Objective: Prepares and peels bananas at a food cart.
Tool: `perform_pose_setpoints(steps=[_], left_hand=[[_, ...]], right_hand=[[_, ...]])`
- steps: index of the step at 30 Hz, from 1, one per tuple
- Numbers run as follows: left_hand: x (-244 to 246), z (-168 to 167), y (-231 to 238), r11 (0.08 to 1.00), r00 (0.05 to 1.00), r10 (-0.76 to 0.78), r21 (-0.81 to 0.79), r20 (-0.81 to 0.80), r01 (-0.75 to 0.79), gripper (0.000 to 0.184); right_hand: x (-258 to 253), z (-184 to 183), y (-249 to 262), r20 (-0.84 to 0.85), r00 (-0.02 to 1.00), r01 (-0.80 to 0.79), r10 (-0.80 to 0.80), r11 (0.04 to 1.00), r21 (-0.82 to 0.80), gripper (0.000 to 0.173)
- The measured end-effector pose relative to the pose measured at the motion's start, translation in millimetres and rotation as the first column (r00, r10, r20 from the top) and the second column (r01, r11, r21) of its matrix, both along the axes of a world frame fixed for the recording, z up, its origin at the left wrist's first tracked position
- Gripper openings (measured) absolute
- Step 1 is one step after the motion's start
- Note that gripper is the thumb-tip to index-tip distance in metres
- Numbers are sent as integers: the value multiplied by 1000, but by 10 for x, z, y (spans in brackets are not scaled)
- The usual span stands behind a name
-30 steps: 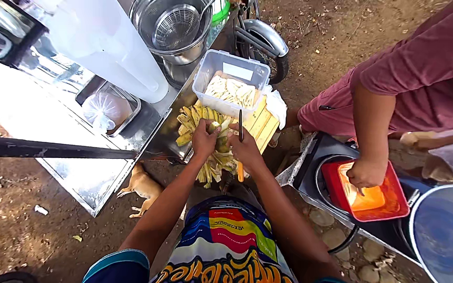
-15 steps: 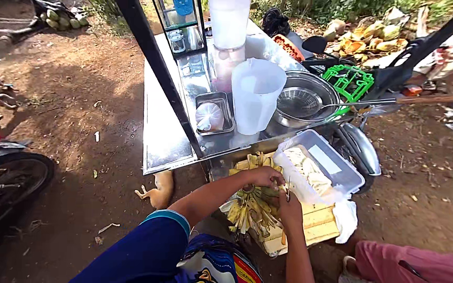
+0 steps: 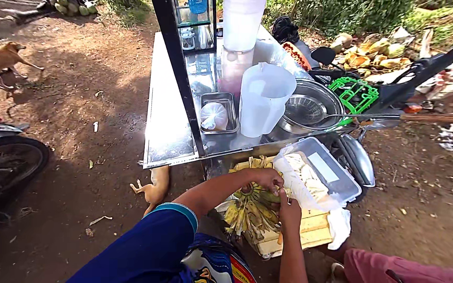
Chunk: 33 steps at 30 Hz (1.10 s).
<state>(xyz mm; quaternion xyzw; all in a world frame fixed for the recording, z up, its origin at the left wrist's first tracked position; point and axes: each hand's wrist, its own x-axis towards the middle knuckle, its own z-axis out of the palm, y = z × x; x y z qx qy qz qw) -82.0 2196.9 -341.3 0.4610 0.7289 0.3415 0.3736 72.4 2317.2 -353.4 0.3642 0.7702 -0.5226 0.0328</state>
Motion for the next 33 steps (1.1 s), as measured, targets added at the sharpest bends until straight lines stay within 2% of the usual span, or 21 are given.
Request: perform_pose_setpoints(steps=[8, 10, 13, 15, 18, 22, 25, 29, 31, 33], left_hand=[[-56, -28, -36, 999, 999, 47, 0, 24, -47, 25], [-57, -4, -66, 999, 998, 51, 3, -46, -51, 25], [-57, -13, -156, 998, 972, 34, 66, -232, -19, 26], [-34, -21, -207, 996, 959, 50, 82, -280, -28, 27], [-14, -101, -325, 983, 957, 165, 114, -238, -141, 28], [-35, -131, -485, 941, 943, 328, 111, -56, -321, 28], [-110, -164, -501, 924, 925, 368, 69, 92, -375, 26], [-114, -259, -406, 893, 884, 431, 61, 180, -447, 25], [-92, -248, -390, 886, 877, 450, 37, 169, -462, 27], [-33, -161, -378, 903, 903, 430, 3, 2, -430, 26]], right_hand=[[48, -37, -63, -9, 997, 83, -83, 996, -23, 44], [84, -5, -84, -3, 997, 73, -73, 997, -19, 42], [150, -9, -94, -25, 996, 83, -84, 996, -22, 39], [178, -16, -97, -32, 994, 105, -107, 993, -46, 37], [200, -15, -117, -37, 992, 115, -118, 991, -67, 35], [242, -61, -158, -72, 992, 105, -107, 994, -38, 30], [292, -82, -206, -98, 992, 76, -75, 997, 8, 28], [291, -46, -230, -58, 998, 47, -41, 994, 104, 30], [251, -20, -231, -44, 998, 39, -34, 991, 125, 32], [207, -9, -217, -59, 997, 45, -40, 995, 90, 38]])
